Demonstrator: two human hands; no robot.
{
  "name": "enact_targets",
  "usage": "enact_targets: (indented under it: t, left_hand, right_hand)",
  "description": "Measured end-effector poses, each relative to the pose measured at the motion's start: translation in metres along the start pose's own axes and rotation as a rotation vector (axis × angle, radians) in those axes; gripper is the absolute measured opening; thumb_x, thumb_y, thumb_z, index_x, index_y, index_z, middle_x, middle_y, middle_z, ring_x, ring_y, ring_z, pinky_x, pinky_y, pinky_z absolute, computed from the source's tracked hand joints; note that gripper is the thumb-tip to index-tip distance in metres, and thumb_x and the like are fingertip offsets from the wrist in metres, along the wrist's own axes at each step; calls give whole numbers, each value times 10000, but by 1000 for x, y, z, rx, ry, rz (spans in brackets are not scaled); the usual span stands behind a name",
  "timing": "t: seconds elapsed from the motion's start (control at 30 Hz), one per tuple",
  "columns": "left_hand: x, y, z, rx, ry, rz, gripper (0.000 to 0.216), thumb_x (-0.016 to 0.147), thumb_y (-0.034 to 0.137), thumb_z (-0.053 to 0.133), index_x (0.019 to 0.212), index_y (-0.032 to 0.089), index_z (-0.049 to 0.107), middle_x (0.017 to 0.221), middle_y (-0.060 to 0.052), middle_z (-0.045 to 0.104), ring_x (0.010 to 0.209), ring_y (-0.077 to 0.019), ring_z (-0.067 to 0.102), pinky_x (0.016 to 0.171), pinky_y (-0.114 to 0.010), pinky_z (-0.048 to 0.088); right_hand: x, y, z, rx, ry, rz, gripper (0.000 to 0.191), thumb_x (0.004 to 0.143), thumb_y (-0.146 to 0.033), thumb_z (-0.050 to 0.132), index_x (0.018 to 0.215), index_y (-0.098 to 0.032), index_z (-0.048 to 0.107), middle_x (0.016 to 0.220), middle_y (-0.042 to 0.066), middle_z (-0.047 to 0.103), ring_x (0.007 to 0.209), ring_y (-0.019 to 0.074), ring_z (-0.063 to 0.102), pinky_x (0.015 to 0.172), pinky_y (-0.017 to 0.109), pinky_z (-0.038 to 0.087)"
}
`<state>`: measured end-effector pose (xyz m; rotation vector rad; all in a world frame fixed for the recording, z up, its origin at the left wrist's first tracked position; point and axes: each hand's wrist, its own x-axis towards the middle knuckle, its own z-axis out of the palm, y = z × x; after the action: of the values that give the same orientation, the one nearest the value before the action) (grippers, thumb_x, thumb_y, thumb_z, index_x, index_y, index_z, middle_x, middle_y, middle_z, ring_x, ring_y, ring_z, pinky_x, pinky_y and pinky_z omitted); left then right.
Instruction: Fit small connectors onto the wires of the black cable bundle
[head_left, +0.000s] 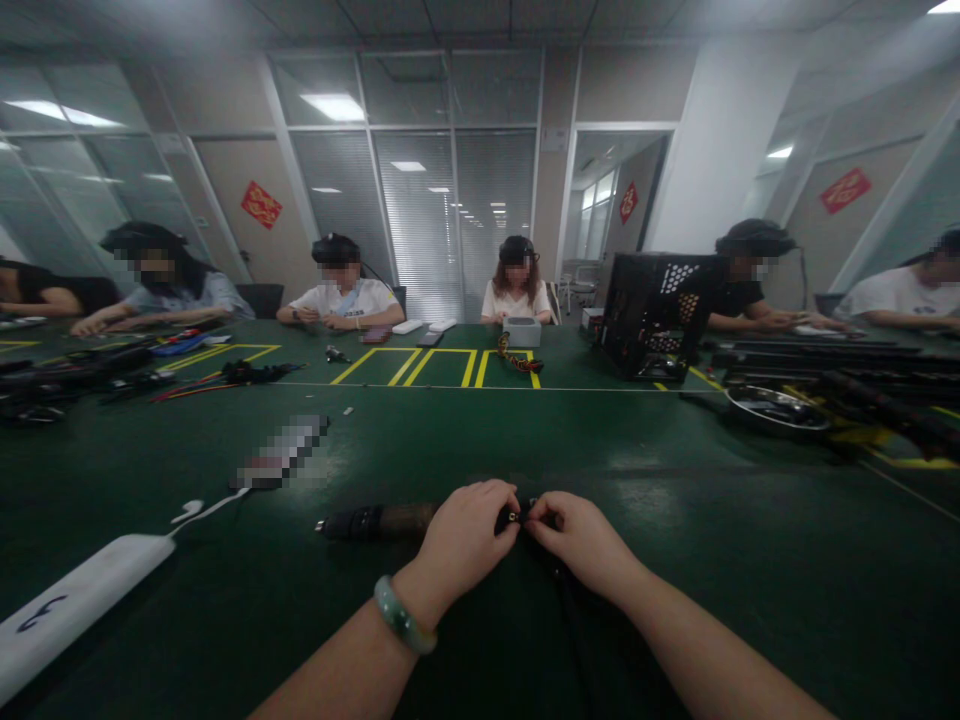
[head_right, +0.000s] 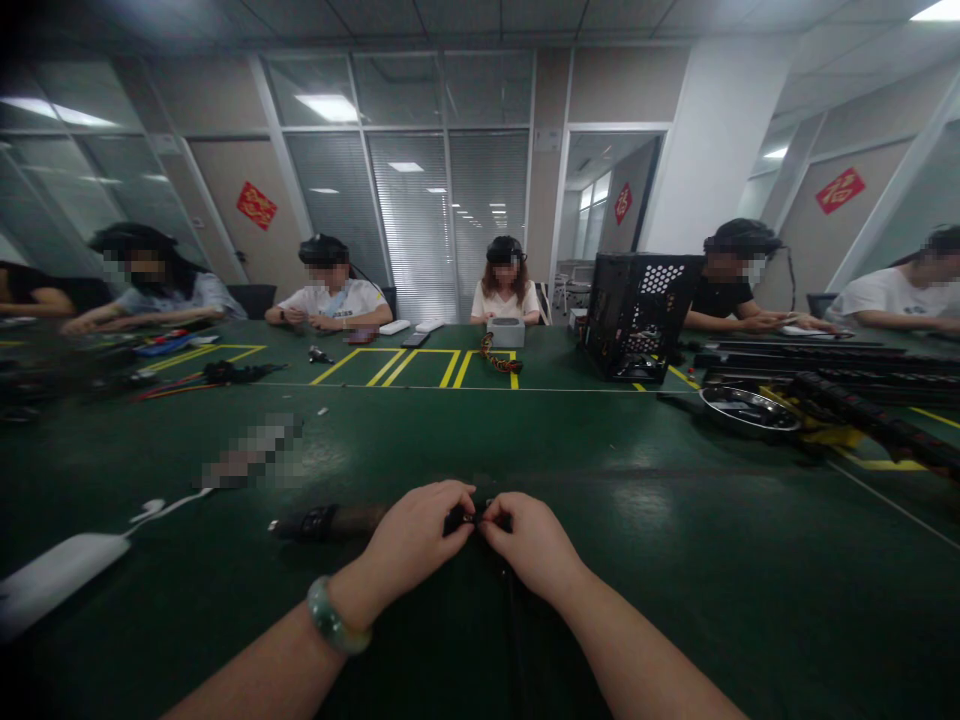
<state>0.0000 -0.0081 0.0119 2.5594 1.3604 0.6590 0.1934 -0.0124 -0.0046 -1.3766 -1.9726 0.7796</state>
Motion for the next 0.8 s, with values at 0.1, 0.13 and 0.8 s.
enact_targets:
  t: [0.1, 0.13, 0.8]
  left_hand:
    - [0, 0, -1, -5, -1, 16, 103, 825, 201, 613, 921, 234, 599, 1097, 3, 638, 1045, -204, 580, 935, -363, 430]
    - [0, 0, -1, -6, -1, 20, 102, 826, 196, 614, 919, 236, 600, 1101, 7, 637, 1051, -200, 577, 940, -360, 425]
    - [1, 3, -4, 18, -32, 16, 88, 834, 214, 594, 919, 231, 614, 945, -11, 651, 918, -209, 580, 822, -342, 436]
  right_hand:
    - [0, -2, -1, 10, 8, -19, 89, 839, -234, 605, 797, -204, 678, 823, -5, 673, 762, 155, 607, 663, 237, 412]
    - [0, -3, -1, 9, 13, -26, 90, 840, -236, 607, 801, -206, 682, 829, -4, 674, 767, 156, 608, 670, 239, 414]
    - [-1, -5, -1, 11, 28, 6, 111, 830, -245, 609, 814, -206, 711, 844, 9, 699, 797, 170, 622, 704, 248, 418]
